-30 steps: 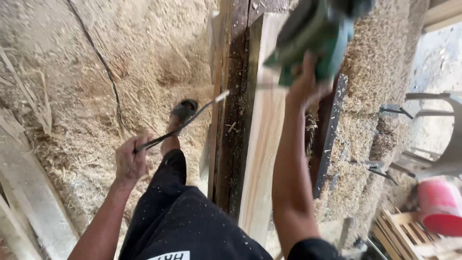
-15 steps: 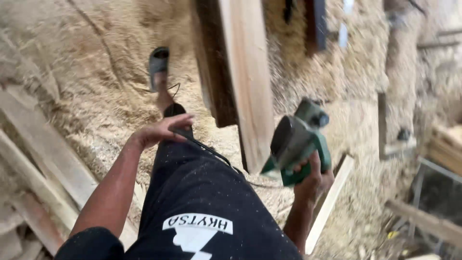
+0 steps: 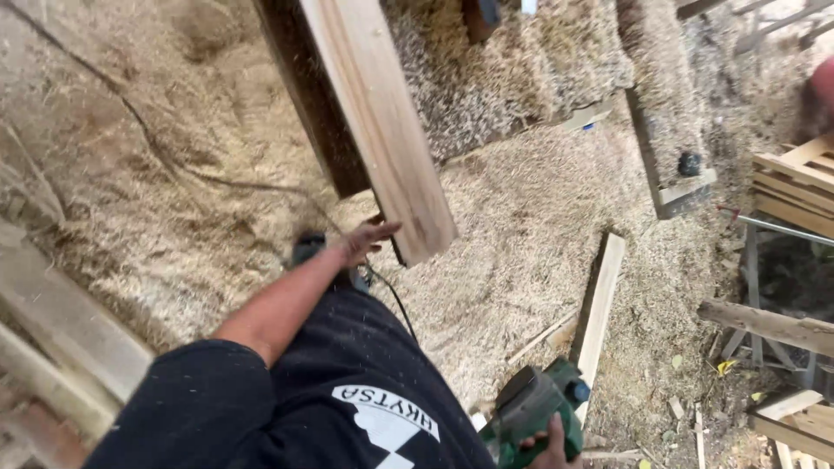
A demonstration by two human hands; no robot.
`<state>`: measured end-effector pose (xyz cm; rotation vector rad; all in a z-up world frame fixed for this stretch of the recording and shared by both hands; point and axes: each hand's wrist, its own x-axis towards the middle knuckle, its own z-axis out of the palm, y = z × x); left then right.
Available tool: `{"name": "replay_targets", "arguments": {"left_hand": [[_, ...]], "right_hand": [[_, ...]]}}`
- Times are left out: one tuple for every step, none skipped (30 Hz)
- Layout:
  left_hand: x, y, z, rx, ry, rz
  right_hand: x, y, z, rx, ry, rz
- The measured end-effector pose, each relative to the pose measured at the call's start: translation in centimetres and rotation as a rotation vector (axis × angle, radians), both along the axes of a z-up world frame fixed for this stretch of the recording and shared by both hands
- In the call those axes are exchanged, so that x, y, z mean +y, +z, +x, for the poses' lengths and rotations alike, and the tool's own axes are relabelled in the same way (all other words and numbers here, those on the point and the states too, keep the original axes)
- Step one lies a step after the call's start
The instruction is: Process a piece of lumber using a table saw and an electric hand planer.
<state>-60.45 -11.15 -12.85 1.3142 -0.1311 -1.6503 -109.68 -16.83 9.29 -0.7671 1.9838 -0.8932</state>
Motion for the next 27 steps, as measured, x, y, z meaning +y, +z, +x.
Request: {"name": "replay_targets", "arguments": {"left_hand": [[-1.2,-1.2,-1.1,0.049,0.134,-0.055],[-2.4,-2.4,-2.1,0.102,0.266,-0.11],[-3.1,-0.2,-2.3,0.096,0.256,-0.127],[-3.7,1.9,-2.5,0.154,0.367,-0.122],[-3.3,3.9,-3.1,0.216,0.486,-0.105],[-3.7,2.6,-3.2,0.215,0.484,-0.11],[-3.6,1.3,-3.4,0.203,0.525,-0.095],[-3.6,-0.1,-3.5,0.191,0.566,-0.08],[-2.2,0.8,-3.4,0.196,0.576,-0.09],[-0.9,1.8,-3.2,0.131,0.509,-0.018],[1.2,2.7,-2.1,0.051,0.461,0.063],[3.1,3.8,-1.2,0.042,0.491,0.062],[5.4,4.9,-0.5,-0.077,0.552,0.12],[7.6,5.9,0.1,-0.194,0.611,0.182],[9.6,6.4,1.6,-0.204,0.616,0.183],[11.4,6.7,3.0,-0.36,0.549,0.322],[12.2,6.9,2.8,-0.489,0.447,0.445],[12.5,8.3,3.3,-0.472,0.421,0.431],[13.2,9.6,3.7,-0.517,0.379,0.564],[13.9,11.0,4.2,-0.564,0.333,0.694],[13.6,11.8,3.9,-0.563,0.338,0.699],[13.4,12.7,3.6,-0.684,0.324,0.716],[13.2,13.5,2.9,-0.798,0.322,0.741],[11.9,12.9,2.2,-0.791,0.342,0.756],[11.8,12.4,1.2,-0.993,0.425,0.64],[11.7,11.9,0.1,-1.2,0.496,0.523],[12.6,9.8,-0.3,-1.201,0.527,0.591]], "right_hand": [[0.0,-3.1,-2.5,-0.045,-0.035,0.055],[0.1,-6.2,-4.9,-0.092,-0.068,0.11],[-0.1,-6.2,-4.1,-0.102,-0.075,0.094],[-0.2,-6.3,-3.2,-0.124,-0.058,0.109],[0.0,-6.2,-2.6,-0.139,-0.034,0.135],[0.2,-4.4,0.2,-0.141,-0.035,0.13],[0.6,-2.7,3.1,-0.074,0.036,0.095],[1.2,-1.0,6.0,-0.007,0.106,0.06],[0.3,-1.1,5.4,-0.003,0.117,0.051],[-0.5,-1.1,4.9,-0.036,0.152,0.043],[-1.6,-1.7,5.3,-0.082,0.205,0.047],[-3.3,-2.2,5.6,-0.091,0.234,0.049],[-4.2,-2.7,5.8,-0.156,0.243,0.043],[-5.3,-3.4,6.0,-0.221,0.251,0.037],[-6.2,-2.2,9.0,-0.231,0.255,0.04],[-7.2,-1.1,11.9,-0.437,0.283,0.104],[-7.8,1.5,13.0,-0.612,0.282,0.15],[-7.8,2.3,15.3,-0.592,0.259,0.133],[-7.7,3.0,17.5,-0.392,0.244,-0.056],[-7.7,3.7,19.7,-0.186,0.229,-0.24],[-8.8,3.8,20.5,-0.188,0.234,-0.237],[-9.9,3.9,21.3,-0.141,0.296,-0.239],[-11.6,3.9,22.3,-0.096,0.375,-0.238],[-12.9,4.0,22.6,-0.1,0.399,-0.232],[-14.3,3.2,23.6,-0.161,0.416,-0.228],[-15.5,2.5,24.6,-0.222,0.431,-0.221],[-16.3,2.2,25.3,-0.239,0.485,-0.179]]}}
